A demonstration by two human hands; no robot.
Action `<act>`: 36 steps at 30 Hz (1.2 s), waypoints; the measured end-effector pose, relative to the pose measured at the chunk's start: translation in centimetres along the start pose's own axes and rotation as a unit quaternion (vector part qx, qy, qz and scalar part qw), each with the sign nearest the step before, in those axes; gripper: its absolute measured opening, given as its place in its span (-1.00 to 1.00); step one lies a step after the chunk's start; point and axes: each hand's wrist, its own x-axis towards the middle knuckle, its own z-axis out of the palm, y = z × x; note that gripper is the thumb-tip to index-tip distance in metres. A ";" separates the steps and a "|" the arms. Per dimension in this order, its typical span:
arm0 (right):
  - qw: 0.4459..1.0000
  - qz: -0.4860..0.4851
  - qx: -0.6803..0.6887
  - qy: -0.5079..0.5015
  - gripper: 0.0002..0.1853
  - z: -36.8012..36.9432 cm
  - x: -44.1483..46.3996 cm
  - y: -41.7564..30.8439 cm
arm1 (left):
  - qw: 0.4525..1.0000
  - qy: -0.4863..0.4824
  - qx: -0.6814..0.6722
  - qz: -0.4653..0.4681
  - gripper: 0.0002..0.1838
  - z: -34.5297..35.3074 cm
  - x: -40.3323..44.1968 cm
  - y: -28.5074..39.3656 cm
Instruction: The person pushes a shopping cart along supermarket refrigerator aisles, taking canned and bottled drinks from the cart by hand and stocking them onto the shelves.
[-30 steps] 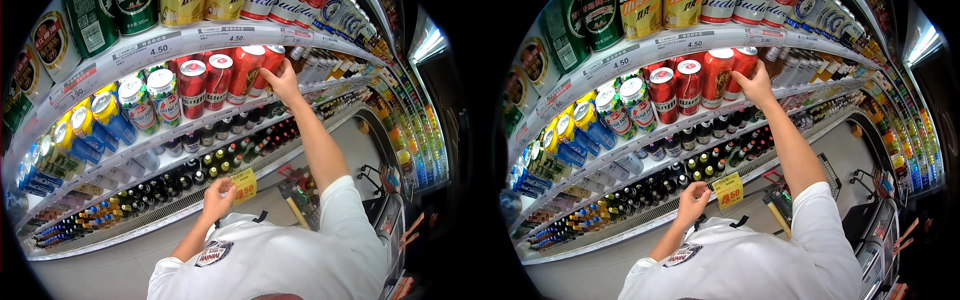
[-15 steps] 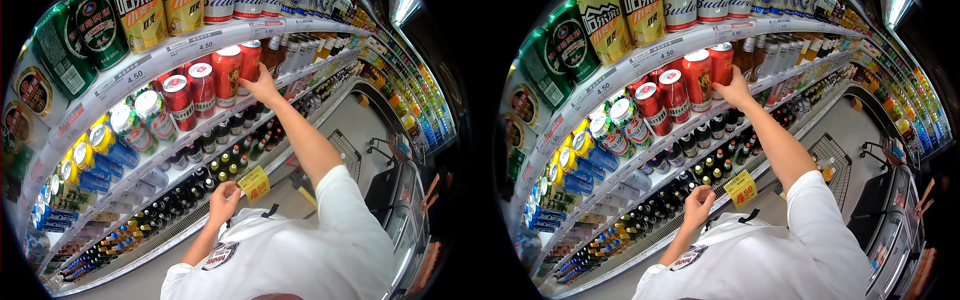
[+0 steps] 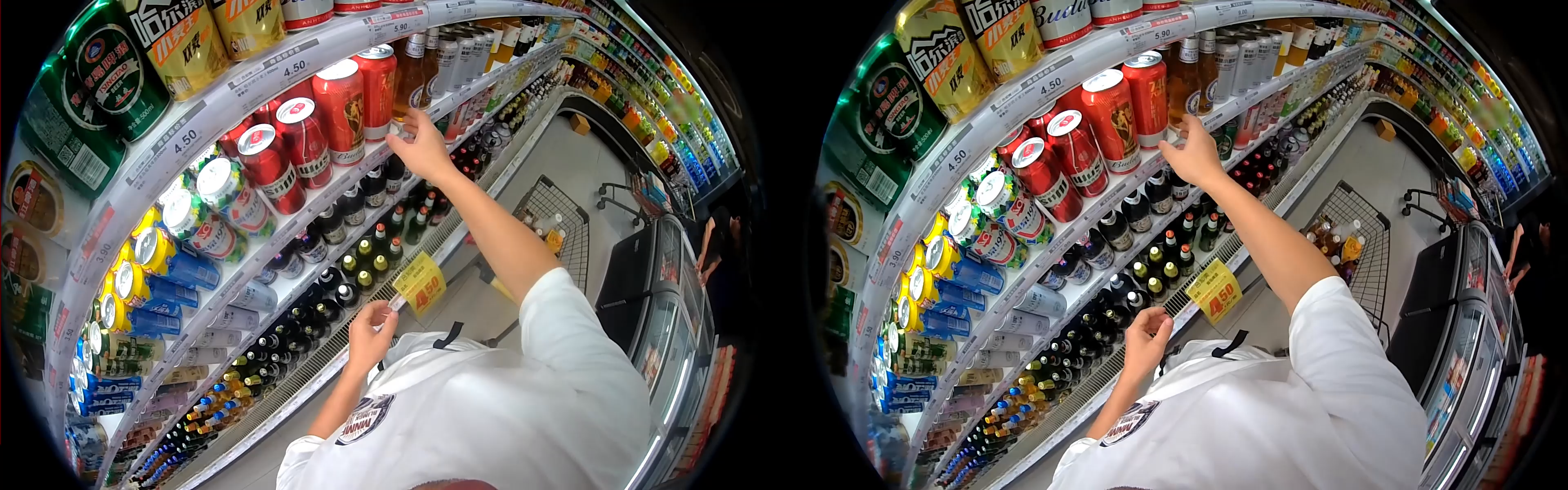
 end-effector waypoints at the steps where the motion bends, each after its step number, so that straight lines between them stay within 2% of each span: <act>1: 1.000 -0.009 0.003 -0.001 -0.19 -1.0 -2.0 0.5 | 1.000 -0.004 0.002 -0.007 -0.64 0.0 -0.4 0.0; 3: 0.998 0.013 -0.056 -0.007 -0.23 -4.1 -6.3 2.3 | 1.000 -0.018 0.005 -0.019 -0.65 -0.4 -1.0 -0.2; 5: 0.990 0.051 -0.130 0.009 -0.30 -8.0 -11.1 7.1 | 0.999 -0.024 -0.007 -0.040 -0.64 -0.4 -1.5 -1.8; 7: 0.961 0.068 -0.262 0.050 -0.48 -13.5 -17.1 12.3 | 0.997 -0.043 -0.021 -0.057 -0.69 -0.2 -1.8 -3.2; 8: 0.944 0.122 -0.300 0.061 -0.48 -16.5 -20.3 14.1 | 0.997 -0.050 -0.022 -0.061 -0.69 -0.1 -1.9 -3.7; 9: 0.913 0.143 -0.372 0.089 -0.45 -19.6 -24.3 17.6 | 0.996 -0.060 -0.021 -0.064 -0.69 0.1 -1.9 -4.1; 11: 0.821 0.325 -0.469 0.035 -0.35 -25.0 -31.6 19.3 | 0.993 -0.080 -0.021 -0.083 -0.64 0.8 -1.6 -4.7; 12: 0.807 0.386 -0.447 0.027 -0.19 -26.6 -35.9 19.6 | 0.991 -0.099 -0.012 -0.088 -0.64 1.3 -1.2 -4.5; 15: 0.715 0.534 -0.449 -0.048 -0.05 -29.0 -43.9 20.5 | 0.985 -0.158 0.009 -0.071 -0.63 3.4 0.4 -3.9; 16: 0.743 0.524 -0.418 -0.007 -0.02 -28.2 -43.7 18.6 | 0.982 -0.177 0.014 -0.061 -0.62 4.2 1.0 -3.5; 19: 0.756 0.514 -0.405 -0.017 -0.11 -27.4 -43.3 18.3 | 0.968 -0.249 0.029 -0.023 -0.63 5.9 2.5 -1.4; 20: 0.772 0.469 -0.428 0.001 -0.18 -26.7 -43.6 18.6 | 0.965 -0.257 0.051 -0.022 -0.63 6.4 2.9 -0.6; 24: 0.779 0.436 -0.451 0.003 -0.22 -26.5 -43.7 19.4 | 0.957 -0.276 0.093 -0.009 -0.62 8.3 3.7 1.1; 28: 0.792 0.454 -0.407 0.000 -0.25 -26.9 -42.7 18.9 | 0.955 -0.279 0.098 0.028 -0.61 11.4 3.8 1.9; 31: 0.803 0.460 -0.380 0.010 -0.27 -26.9 -42.0 18.9 | 0.944 -0.294 0.125 0.079 -0.61 14.4 4.5 2.7; 33: 0.805 0.462 -0.372 0.008 -0.28 -26.9 -41.8 19.4 | 0.929 -0.304 0.156 0.146 -0.61 17.0 5.2 4.0; 36: 0.820 0.423 -0.380 0.066 -0.41 -26.5 -41.9 19.5 | 0.903 -0.318 0.193 0.217 -0.57 21.6 5.9 5.6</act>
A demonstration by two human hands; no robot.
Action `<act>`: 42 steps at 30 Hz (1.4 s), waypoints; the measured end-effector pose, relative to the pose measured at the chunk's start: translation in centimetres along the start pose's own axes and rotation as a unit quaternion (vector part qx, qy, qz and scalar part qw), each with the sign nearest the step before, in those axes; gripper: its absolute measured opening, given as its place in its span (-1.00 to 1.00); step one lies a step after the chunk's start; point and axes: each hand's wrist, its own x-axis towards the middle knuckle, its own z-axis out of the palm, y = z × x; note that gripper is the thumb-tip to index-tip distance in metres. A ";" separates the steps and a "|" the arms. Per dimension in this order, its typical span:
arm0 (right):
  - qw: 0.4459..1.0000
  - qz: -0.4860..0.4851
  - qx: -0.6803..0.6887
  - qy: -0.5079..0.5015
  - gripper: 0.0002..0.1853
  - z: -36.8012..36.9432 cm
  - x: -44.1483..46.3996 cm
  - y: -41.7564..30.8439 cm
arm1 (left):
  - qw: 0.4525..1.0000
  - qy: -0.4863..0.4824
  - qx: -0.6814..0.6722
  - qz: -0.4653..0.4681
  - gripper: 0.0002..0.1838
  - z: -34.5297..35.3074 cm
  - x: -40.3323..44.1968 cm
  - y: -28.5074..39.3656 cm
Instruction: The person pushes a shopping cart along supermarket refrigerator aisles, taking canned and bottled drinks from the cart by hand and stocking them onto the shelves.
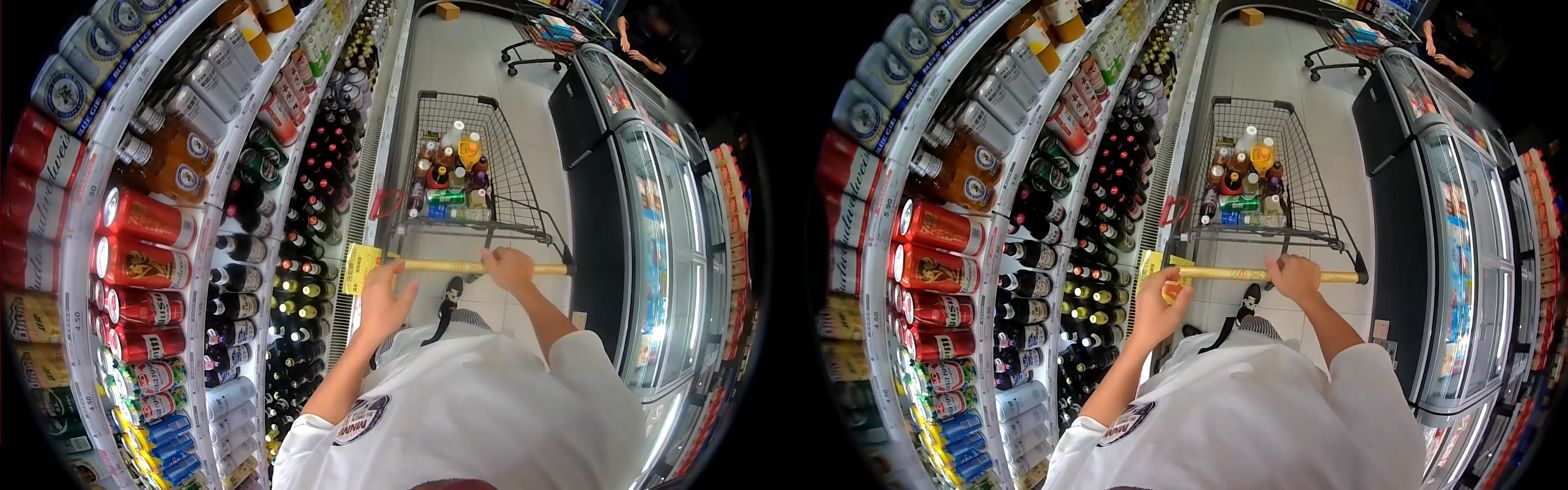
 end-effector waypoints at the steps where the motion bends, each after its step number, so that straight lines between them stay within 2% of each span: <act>1: 1.000 -0.012 0.005 0.023 -0.44 0.1 -0.1 0.1 | 0.999 0.009 0.029 0.030 -0.55 1.3 1.4 0.1; 4: 0.995 -0.060 0.015 0.080 -0.53 0.4 -0.4 0.9 | 0.989 0.028 0.106 0.096 -0.49 5.4 5.2 -0.8; 7: 0.983 -0.118 0.041 0.132 -0.53 1.2 0.0 2.1 | 0.949 0.042 0.277 0.144 -0.56 8.6 7.1 -3.9; 9: 0.981 -0.116 0.049 0.150 -0.54 1.3 0.4 2.3 | 0.943 -0.033 0.309 0.122 -0.59 10.0 7.1 -4.5; 11: 0.988 -0.104 0.018 0.113 -0.58 0.5 1.1 2.4 | 0.930 -0.070 0.353 0.074 -0.60 10.2 7.7 -3.9; 14: 0.991 -0.109 0.011 0.078 -0.51 -0.7 2.4 2.7 | 0.919 -0.154 0.363 -0.001 -0.54 10.2 9.5 -1.6; 18: 0.993 -0.112 0.033 0.030 -0.48 -1.9 5.1 3.7 | 0.910 -0.186 0.367 -0.052 -0.47 11.4 11.9 -1.2; 22: 0.991 -0.124 0.036 0.036 -0.48 -2.8 7.7 5.1 | 0.900 -0.230 0.358 -0.096 -0.39 12.1 14.8 0.5; 25: 0.967 -0.216 0.091 0.100 -0.47 -2.7 9.7 7.6 | 0.887 -0.272 0.355 -0.113 -0.37 12.5 17.3 2.0; 28: 0.970 -0.205 0.094 0.092 -0.51 -4.1 12.2 11.5 | 0.877 -0.293 0.365 -0.112 -0.33 13.4 19.6 1.0; 30: 0.980 -0.133 0.088 0.115 -0.55 -6.1 13.5 15.1 | 0.871 -0.304 0.370 -0.110 -0.32 14.0 21.1 0.4; 31: 0.974 -0.105 0.057 0.193 -0.58 -6.1 14.1 17.1 | 0.860 -0.317 0.380 -0.119 -0.32 14.1 21.9 0.9; 32: 0.974 -0.077 0.046 0.206 -0.62 -6.3 14.6 19.1 | 0.862 -0.315 0.379 -0.121 -0.32 14.4 22.5 0.9; 35: 0.976 -0.090 0.033 0.194 -0.65 -7.7 15.1 19.4 | 0.863 -0.302 0.388 -0.119 -0.32 14.7 24.5 1.1; 36: 0.971 -0.095 0.013 0.220 -0.60 -6.9 15.8 19.4 | 0.862 -0.301 0.390 -0.118 -0.33 15.0 25.0 1.1; 40: 0.983 -0.036 -0.052 0.171 -0.53 -7.9 18.4 17.9 | 0.851 -0.318 0.396 -0.134 -0.35 15.3 27.3 2.0; 42: 0.978 -0.052 -0.052 0.193 -0.57 -7.8 19.5 18.1 | 0.845 -0.331 0.402 -0.126 -0.35 15.2 28.4 2.7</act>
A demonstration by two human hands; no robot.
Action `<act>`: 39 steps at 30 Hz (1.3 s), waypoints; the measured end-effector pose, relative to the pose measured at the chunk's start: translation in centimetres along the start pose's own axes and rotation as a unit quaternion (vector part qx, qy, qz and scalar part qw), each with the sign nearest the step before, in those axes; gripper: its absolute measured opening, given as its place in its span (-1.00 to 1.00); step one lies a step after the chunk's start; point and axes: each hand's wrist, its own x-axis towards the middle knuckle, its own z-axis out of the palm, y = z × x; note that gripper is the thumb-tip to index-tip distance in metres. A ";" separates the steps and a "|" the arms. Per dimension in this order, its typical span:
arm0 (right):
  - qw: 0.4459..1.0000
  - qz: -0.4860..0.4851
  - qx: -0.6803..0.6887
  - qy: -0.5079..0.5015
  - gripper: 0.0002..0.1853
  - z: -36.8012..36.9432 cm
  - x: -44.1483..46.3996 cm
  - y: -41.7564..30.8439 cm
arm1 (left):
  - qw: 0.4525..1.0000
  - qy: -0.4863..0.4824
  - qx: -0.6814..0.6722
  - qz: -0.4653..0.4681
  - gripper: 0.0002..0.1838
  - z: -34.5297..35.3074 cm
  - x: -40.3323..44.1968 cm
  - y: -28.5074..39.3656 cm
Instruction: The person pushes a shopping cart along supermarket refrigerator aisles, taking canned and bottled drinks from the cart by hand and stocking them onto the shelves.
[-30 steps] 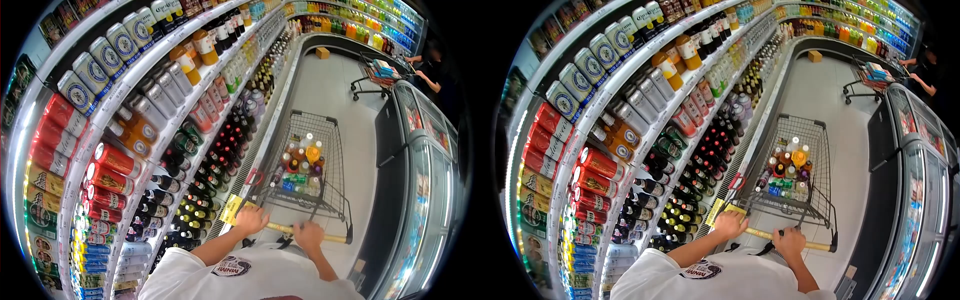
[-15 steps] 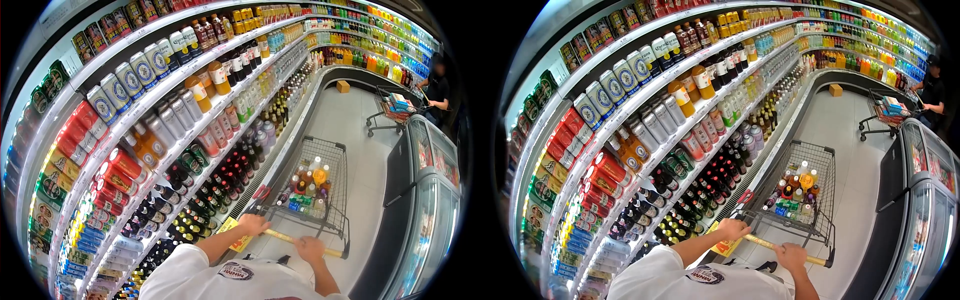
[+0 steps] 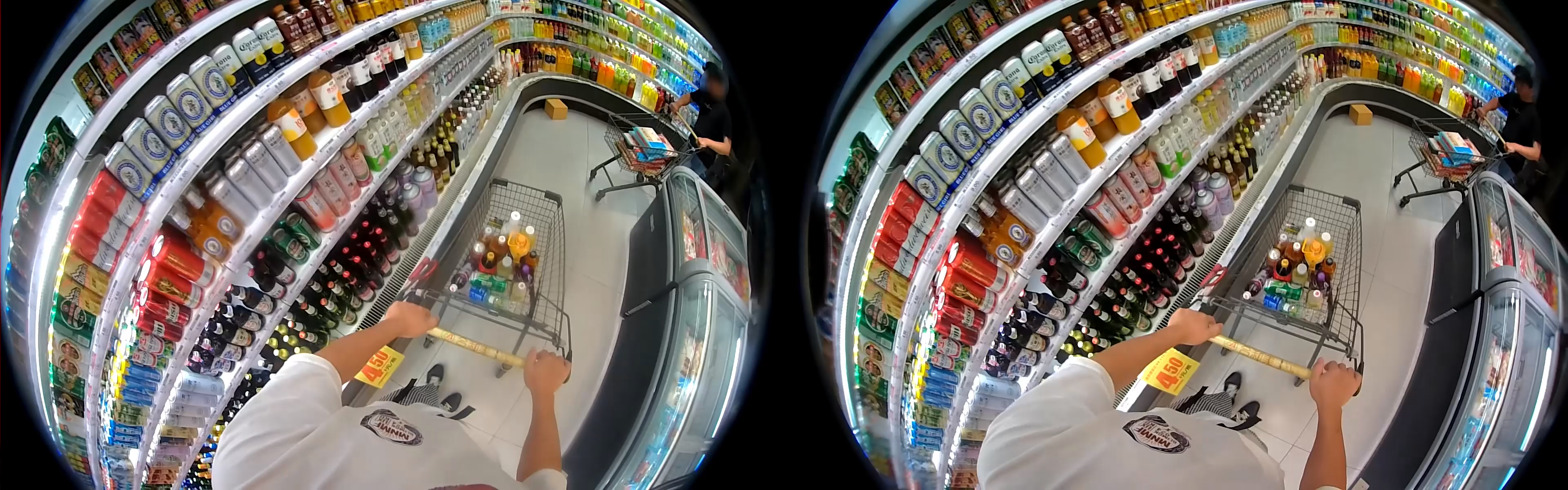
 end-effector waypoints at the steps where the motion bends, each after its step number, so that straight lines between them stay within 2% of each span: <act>1: 1.000 -0.008 0.002 0.014 -0.59 0.2 0.5 0.1 | 1.000 0.004 0.009 0.013 -0.34 -0.3 0.4 0.0; 5: 0.999 -0.015 -0.027 0.012 -0.59 0.8 2.3 0.3 | 1.000 -0.011 -0.009 0.004 -0.36 -0.1 3.1 -0.5; 8: 0.999 0.005 -0.045 -0.030 -0.51 1.0 3.7 0.2 | 1.000 -0.005 -0.027 0.008 -0.37 -1.4 4.4 -0.7; 12: 0.998 -0.013 -0.057 0.004 -0.55 1.5 5.6 0.4 | 0.999 -0.038 -0.002 0.001 -0.35 -2.9 6.5 -0.7; 23: 0.993 0.007 -0.101 -0.069 -0.46 2.3 10.7 0.4 | 0.999 0.001 -0.037 0.036 -0.33 -5.8 10.8 -1.3; 25: 0.994 -0.010 -0.096 -0.055 -0.44 2.4 11.6 0.5 | 0.999 0.016 -0.029 0.036 -0.33 -6.3 11.5 -1.4; 33: 0.985 -0.002 -0.119 -0.129 -0.39 3.4 14.4 1.0 | 0.998 0.022 -0.037 0.044 -0.35 -6.8 14.9 -2.0; 39: 0.985 -0.003 -0.129 -0.116 -0.38 4.0 14.4 1.0 | 0.999 0.007 -0.034 0.033 -0.36 -8.1 14.1 -1.8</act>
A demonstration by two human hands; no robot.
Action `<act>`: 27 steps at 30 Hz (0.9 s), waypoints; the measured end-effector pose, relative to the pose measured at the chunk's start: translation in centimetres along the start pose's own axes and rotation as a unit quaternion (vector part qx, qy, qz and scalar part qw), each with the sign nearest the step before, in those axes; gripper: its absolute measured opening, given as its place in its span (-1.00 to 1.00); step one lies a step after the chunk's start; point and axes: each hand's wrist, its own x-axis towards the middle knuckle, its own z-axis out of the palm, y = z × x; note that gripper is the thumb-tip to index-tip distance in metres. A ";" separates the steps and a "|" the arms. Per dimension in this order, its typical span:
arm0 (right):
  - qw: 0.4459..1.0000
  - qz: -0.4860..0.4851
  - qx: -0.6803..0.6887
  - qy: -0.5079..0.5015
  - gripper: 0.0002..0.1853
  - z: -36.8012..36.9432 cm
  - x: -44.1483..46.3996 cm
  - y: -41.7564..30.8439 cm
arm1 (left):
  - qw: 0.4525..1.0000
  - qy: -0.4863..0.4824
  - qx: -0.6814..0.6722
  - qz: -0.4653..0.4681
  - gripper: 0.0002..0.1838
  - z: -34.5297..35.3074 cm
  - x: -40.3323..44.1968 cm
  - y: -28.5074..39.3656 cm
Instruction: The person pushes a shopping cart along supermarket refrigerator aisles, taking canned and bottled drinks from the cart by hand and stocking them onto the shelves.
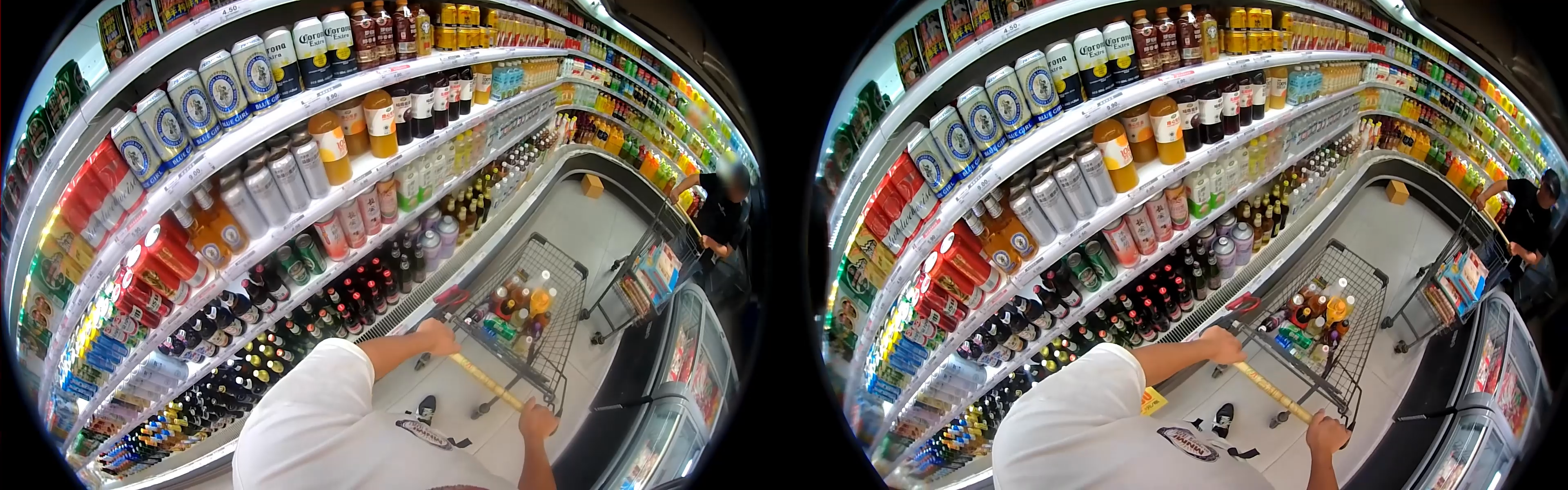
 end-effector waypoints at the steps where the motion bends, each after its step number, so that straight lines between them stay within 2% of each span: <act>1: 1.000 -0.003 0.002 -0.004 -0.38 -0.1 -0.1 -0.1 | 1.000 -0.002 0.002 -0.002 -0.36 -0.1 -0.2 -0.1; 11: 1.000 -0.005 -0.002 -0.027 -0.38 -1.0 -2.6 -1.5 | 1.000 0.000 0.016 0.000 -0.39 0.7 -2.6 -0.6; 13: 1.000 -0.012 -0.006 -0.016 -0.40 -0.2 -3.5 -1.5 | 0.999 0.004 0.034 -0.002 -0.45 1.9 -2.7 -1.1; 25: 0.997 -0.009 0.035 0.070 -0.48 -0.7 -10.0 -4.7 | 0.998 -0.004 0.057 0.024 -0.46 4.8 -8.5 -3.3; 27: 0.995 -0.012 0.047 0.083 -0.50 -1.0 -11.2 -5.5 | 0.999 -0.016 0.049 -0.008 -0.45 4.5 -9.8 -3.5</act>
